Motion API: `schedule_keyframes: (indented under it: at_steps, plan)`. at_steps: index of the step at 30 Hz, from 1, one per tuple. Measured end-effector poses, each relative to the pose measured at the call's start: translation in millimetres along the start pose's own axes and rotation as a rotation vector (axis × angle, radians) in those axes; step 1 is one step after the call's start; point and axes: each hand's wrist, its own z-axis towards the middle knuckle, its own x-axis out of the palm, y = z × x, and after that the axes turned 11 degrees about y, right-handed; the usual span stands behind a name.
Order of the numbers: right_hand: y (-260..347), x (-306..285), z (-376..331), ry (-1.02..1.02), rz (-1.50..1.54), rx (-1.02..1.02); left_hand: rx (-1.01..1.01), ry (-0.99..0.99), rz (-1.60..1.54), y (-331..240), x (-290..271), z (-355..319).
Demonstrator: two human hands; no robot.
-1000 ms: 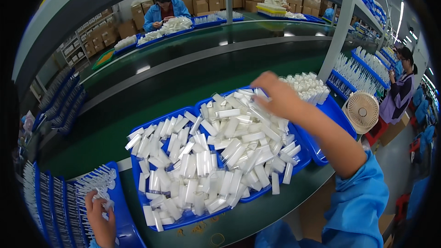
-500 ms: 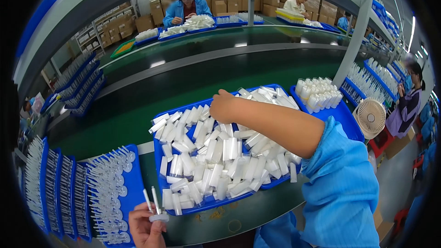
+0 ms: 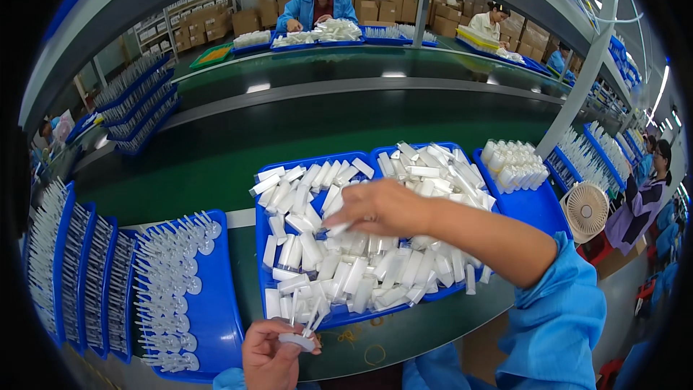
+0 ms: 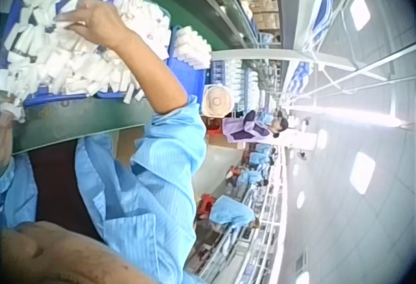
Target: Manually assembling small white plastic sprayer or nozzle components at a factory workbench and organizing them with rubber bands.
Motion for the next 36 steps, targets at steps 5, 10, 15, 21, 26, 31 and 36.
schedule_keyframes:
  at_steps: [5,10,15,21,26,31,36]
  plan:
    - [46,11,-5,0.081,0.795,0.011,0.084,0.038,0.127,10,2,5]
    - [59,20,-11,-0.009,1.153,0.015,0.093,0.007,0.102,12,5,7]
    - [55,28,-18,-0.029,1.527,0.211,0.104,0.036,0.133,13,5,7]
    - [61,28,-20,-0.018,1.639,0.235,0.177,-0.075,0.092,21,9,5]
    - [62,31,-24,-0.04,1.674,0.187,0.148,-0.107,0.034,21,9,6]
    - [77,15,-23,0.023,1.0,0.216,0.101,-0.169,-0.02,20,8,8]
    - [79,6,-25,0.017,0.777,0.111,0.061,-0.164,-0.158,16,8,8]
